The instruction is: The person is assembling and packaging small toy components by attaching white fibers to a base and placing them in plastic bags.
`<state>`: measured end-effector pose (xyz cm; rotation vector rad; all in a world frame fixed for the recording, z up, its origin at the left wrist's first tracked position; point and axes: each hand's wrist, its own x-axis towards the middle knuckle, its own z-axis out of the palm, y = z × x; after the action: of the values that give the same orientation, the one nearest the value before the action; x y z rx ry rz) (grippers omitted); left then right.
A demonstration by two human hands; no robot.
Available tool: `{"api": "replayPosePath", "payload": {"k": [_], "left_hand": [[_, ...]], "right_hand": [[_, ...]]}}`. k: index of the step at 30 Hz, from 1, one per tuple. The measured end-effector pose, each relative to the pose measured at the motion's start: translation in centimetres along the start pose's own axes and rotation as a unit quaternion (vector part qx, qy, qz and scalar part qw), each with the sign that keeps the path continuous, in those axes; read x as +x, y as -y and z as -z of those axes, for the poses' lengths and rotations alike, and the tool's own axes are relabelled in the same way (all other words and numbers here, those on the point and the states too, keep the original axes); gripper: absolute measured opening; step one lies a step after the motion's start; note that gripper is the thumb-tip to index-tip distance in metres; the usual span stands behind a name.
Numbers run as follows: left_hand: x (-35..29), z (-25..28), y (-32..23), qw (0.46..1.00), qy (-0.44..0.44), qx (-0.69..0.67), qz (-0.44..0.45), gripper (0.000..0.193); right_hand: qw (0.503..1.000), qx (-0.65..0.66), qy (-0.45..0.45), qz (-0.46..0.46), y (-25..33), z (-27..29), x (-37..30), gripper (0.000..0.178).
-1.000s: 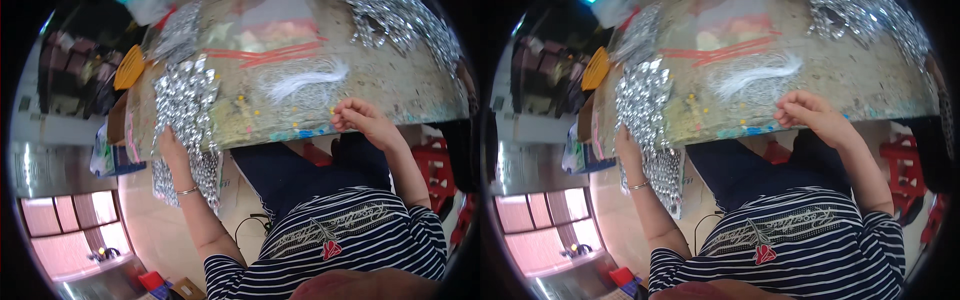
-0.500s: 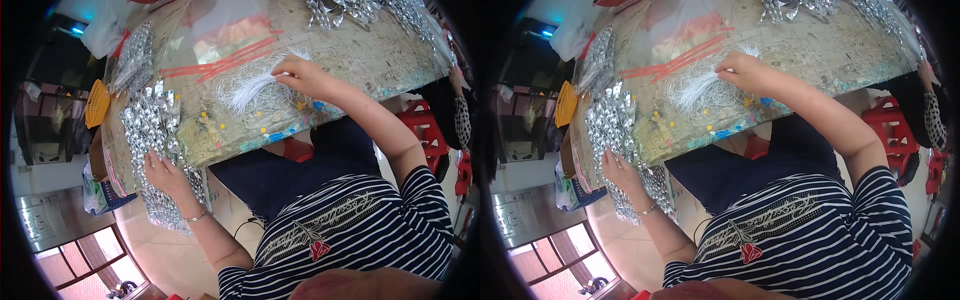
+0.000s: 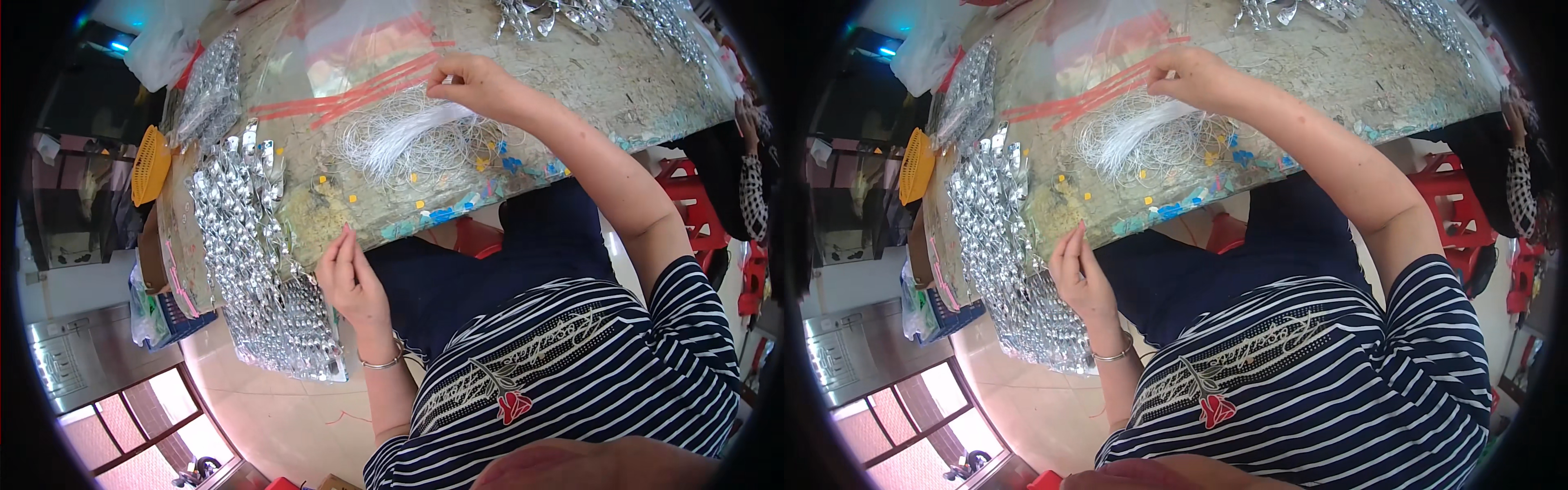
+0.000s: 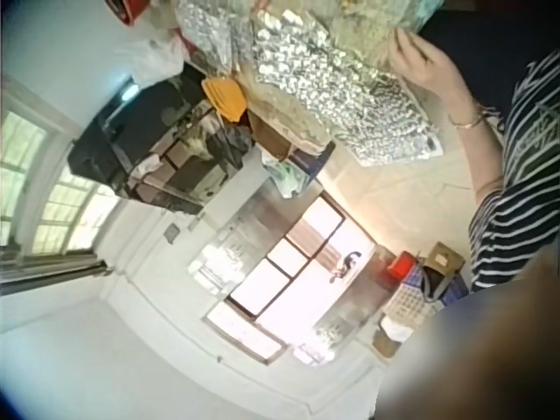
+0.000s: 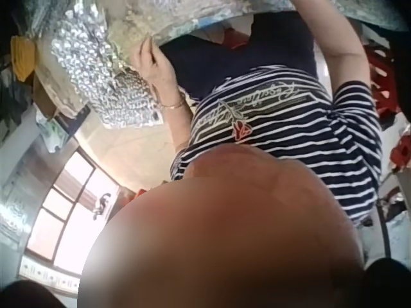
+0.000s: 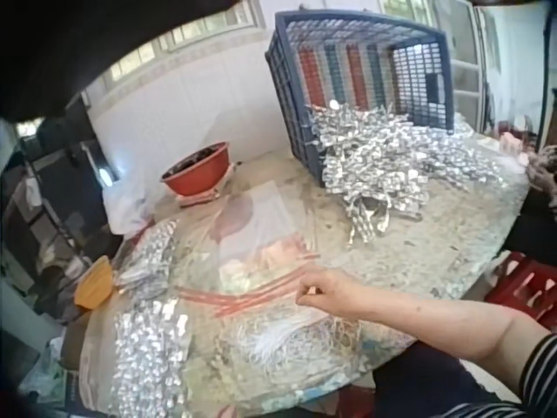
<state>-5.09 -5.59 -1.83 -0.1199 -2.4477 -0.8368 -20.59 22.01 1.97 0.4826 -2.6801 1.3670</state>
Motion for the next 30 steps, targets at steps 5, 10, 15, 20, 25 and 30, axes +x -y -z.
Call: {"api": "replayPosePath", "payload": {"k": [5, 10, 15, 20, 25, 30], "left_hand": [[-0.5, -1.1, -1.9, 0.998, 0.018, -0.062, -0.006, 0.018], [-0.3, -1.1, -4.5, 0.994, 0.041, -0.099, -0.016, 0.019], [-1.2, -2.1, -5.7, 0.986, 0.075, -0.147, -0.021, 0.019], [-3.3, -2.4, -5.7, 0.975, 0.128, -0.179, 0.006, 0.018], [-4.6, -3.3, -6.6, 0.954, 0.191, -0.231, 0.029, 0.019], [-4.9, -3.4, -7.2, 0.943, 0.236, -0.237, -0.01, 0.018]], "right_hand": [[0.999, 0.036, -0.024, -0.028, 2.8, 2.8, -0.9, 0.016], [0.97, 0.241, 0.004, -0.037, 5.2, 5.0, -3.7, 0.02], [0.969, 0.23, -0.043, -0.077, 2.0, 7.1, -7.7, 0.017], [0.963, 0.095, -0.197, -0.159, -3.9, 11.1, -10.0, 0.017], [0.975, -0.019, -0.167, -0.147, -7.5, 12.4, -10.0, 0.025], [0.96, -0.058, -0.167, -0.217, -9.8, 11.0, -5.4, 0.047]]}}
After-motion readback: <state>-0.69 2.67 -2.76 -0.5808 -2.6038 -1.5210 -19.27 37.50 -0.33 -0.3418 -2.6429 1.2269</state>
